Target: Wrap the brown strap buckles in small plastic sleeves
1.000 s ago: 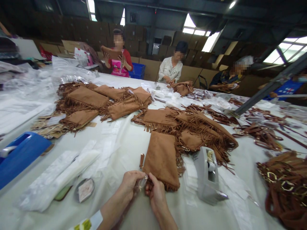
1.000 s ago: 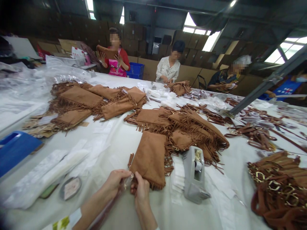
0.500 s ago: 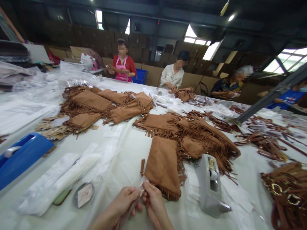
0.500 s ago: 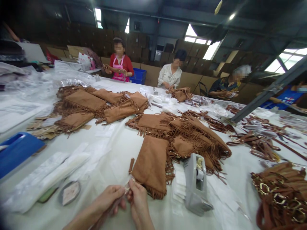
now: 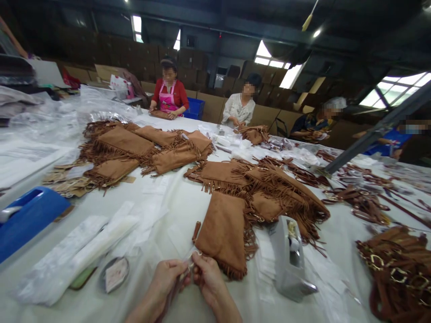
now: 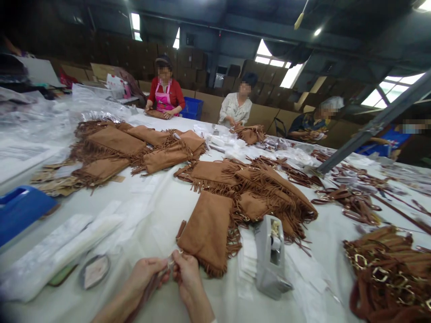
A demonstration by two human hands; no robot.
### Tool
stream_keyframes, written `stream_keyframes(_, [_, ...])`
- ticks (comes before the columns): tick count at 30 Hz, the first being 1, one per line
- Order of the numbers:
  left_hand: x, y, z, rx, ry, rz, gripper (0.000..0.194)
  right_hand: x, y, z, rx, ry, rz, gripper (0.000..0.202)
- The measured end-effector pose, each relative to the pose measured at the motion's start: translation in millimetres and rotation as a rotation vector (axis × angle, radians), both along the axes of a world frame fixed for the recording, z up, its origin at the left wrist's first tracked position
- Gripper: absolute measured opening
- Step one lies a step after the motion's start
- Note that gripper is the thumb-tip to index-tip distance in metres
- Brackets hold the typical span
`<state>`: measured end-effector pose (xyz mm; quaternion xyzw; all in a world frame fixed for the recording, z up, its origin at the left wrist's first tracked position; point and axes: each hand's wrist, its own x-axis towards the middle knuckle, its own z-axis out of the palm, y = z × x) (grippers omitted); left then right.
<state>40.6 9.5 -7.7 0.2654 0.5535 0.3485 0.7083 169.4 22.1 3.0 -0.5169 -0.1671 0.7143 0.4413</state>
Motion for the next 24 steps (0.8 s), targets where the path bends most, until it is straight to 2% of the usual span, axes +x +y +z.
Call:
stream_keyframes(3, [0, -4, 7.9, -0.002, 0.014, 0.037, 0.053, -2, 0, 1.7, 0.003, 0.013, -0.008, 0.043])
stream_keyframes(8, [-5, -5, 21.1, 0.053, -0.036, -0.058, 0.055, 0, 1, 2.5, -0.006, 0.040, -0.019, 0.041])
stream_keyframes(14, [-2, -1, 16.4, 0.055, 0.006, 0.038, 0.036, 0, 1, 3.1, -0.009, 0.014, 0.027, 0.039])
stream_keyframes(17, [3, 0, 16.4, 0.124, 0.135, 0.056, 0.028, -1, 1, 3.1, 0.006, 0.015, 0.052, 0.037])
stream_keyframes(21, [5, 0, 25.1, 0.235, 0.307, 0.005, 0.032, -2, 1, 5.2, 0.019, 0.011, 0.039, 0.035])
stream_keyframes(24, [5, 1, 26.5, 0.260, 0.243, -0.034, 0.041, -2, 1, 6.9, 0.057, 0.026, 0.052, 0.036])
